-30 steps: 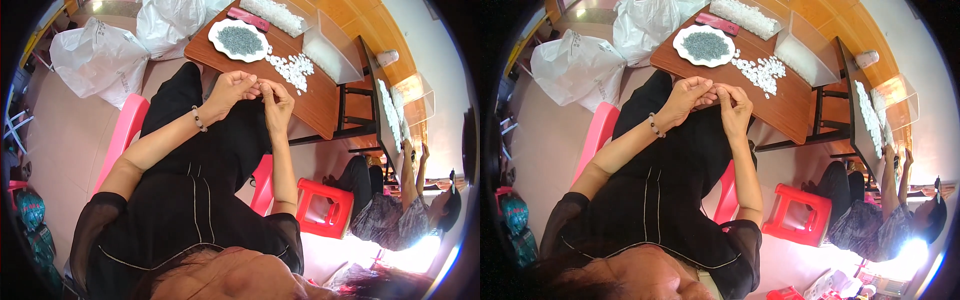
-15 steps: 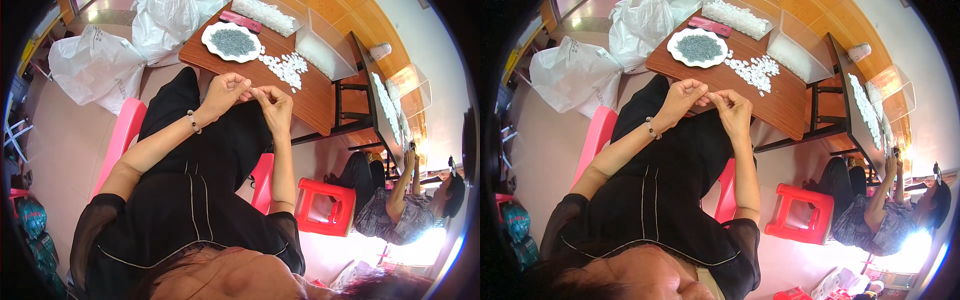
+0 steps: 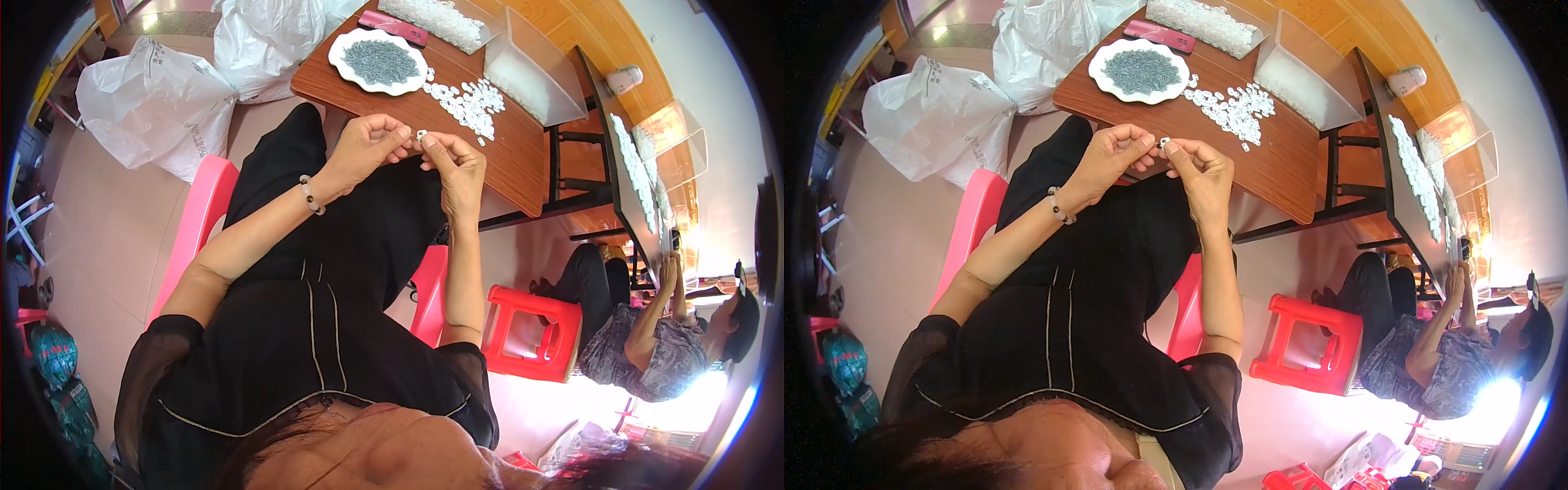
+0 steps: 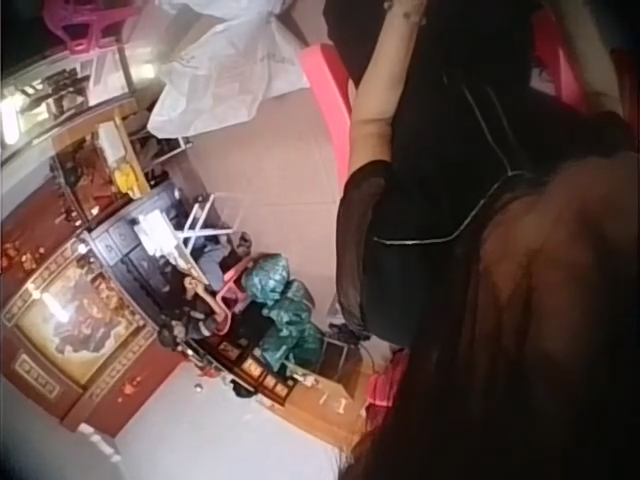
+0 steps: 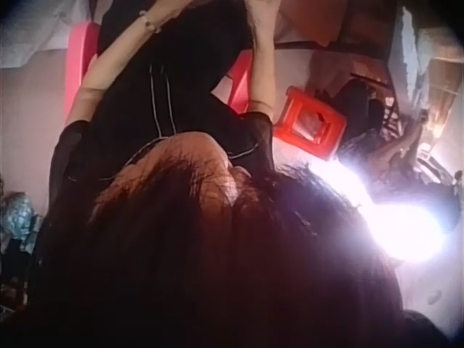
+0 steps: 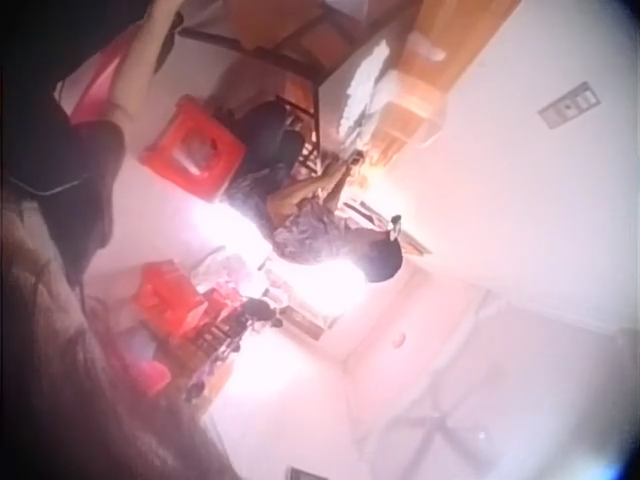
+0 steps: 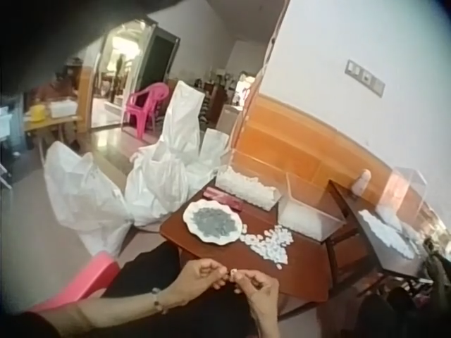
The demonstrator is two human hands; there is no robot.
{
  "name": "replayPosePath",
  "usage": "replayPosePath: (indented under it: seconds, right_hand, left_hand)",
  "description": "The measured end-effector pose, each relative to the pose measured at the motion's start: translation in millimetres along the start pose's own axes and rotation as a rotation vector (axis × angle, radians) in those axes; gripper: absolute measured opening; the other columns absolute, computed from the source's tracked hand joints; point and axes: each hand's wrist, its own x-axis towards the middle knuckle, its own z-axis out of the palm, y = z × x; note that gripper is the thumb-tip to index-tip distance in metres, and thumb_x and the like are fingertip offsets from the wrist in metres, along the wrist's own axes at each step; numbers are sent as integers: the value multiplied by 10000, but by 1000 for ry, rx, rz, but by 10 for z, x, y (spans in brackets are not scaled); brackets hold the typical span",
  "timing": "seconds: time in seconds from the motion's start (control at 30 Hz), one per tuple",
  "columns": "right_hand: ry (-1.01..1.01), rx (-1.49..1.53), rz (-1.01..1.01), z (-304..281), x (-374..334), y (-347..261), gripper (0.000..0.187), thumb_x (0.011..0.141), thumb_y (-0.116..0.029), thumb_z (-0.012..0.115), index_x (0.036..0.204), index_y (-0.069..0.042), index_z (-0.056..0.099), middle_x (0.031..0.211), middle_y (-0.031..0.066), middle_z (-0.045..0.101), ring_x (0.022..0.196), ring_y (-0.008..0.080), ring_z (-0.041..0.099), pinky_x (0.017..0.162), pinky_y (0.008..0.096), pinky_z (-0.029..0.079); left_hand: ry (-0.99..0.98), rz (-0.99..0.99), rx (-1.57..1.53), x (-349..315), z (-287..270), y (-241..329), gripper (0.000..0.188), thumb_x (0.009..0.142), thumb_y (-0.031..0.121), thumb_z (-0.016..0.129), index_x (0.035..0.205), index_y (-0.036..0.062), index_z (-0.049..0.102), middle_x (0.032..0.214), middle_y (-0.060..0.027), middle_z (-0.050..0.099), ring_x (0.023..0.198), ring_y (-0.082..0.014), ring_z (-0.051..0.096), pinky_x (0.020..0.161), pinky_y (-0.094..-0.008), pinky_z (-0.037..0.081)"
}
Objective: Assembling small white plastic rings with gray inserts by hand at a workshop table.
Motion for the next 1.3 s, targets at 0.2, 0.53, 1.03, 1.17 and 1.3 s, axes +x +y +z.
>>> replayPosePath:
  seconds: [0.2,0.53,1.03,1.17,1.3]
  right_hand:
    - [97,-3,-76,69,-33,2,128,866,-114,659,890,10,679,801,58,679,700,77,598,603,205,443]
    - [149,23,-162,194,-89,0,125,880,-106,632,834,5,664,785,50,668,699,75,593,622,208,446]
    - [176,-103,-261,199,-83,85,137,886,-112,636,819,6,653,762,41,658,685,67,572,633,210,445]
    - [199,-134,-316,158,-85,50,103,882,-76,640,833,14,642,766,37,661,678,45,574,623,181,439]
    - [209,-148,-275,152,-93,8,100,880,-71,639,830,15,640,760,37,656,679,50,576,632,185,441]
  left_hand:
    - [9,32,-7,-47,59,68,191,924,189,608,973,5,615,864,-54,674,747,-74,616,652,-199,488]
    - [40,79,-65,-110,126,122,163,918,158,611,968,3,617,848,-43,669,722,-58,592,642,-192,473]
    - [52,70,-62,-114,141,84,162,916,153,613,957,-4,623,834,-31,663,702,-50,577,628,-186,462]
    - [73,49,-64,-115,149,108,184,916,172,618,965,-5,621,838,-35,661,706,-52,576,630,-190,463]
    - [72,34,-81,-121,133,92,204,916,188,621,976,-7,616,841,-38,658,710,-54,573,632,-193,463]
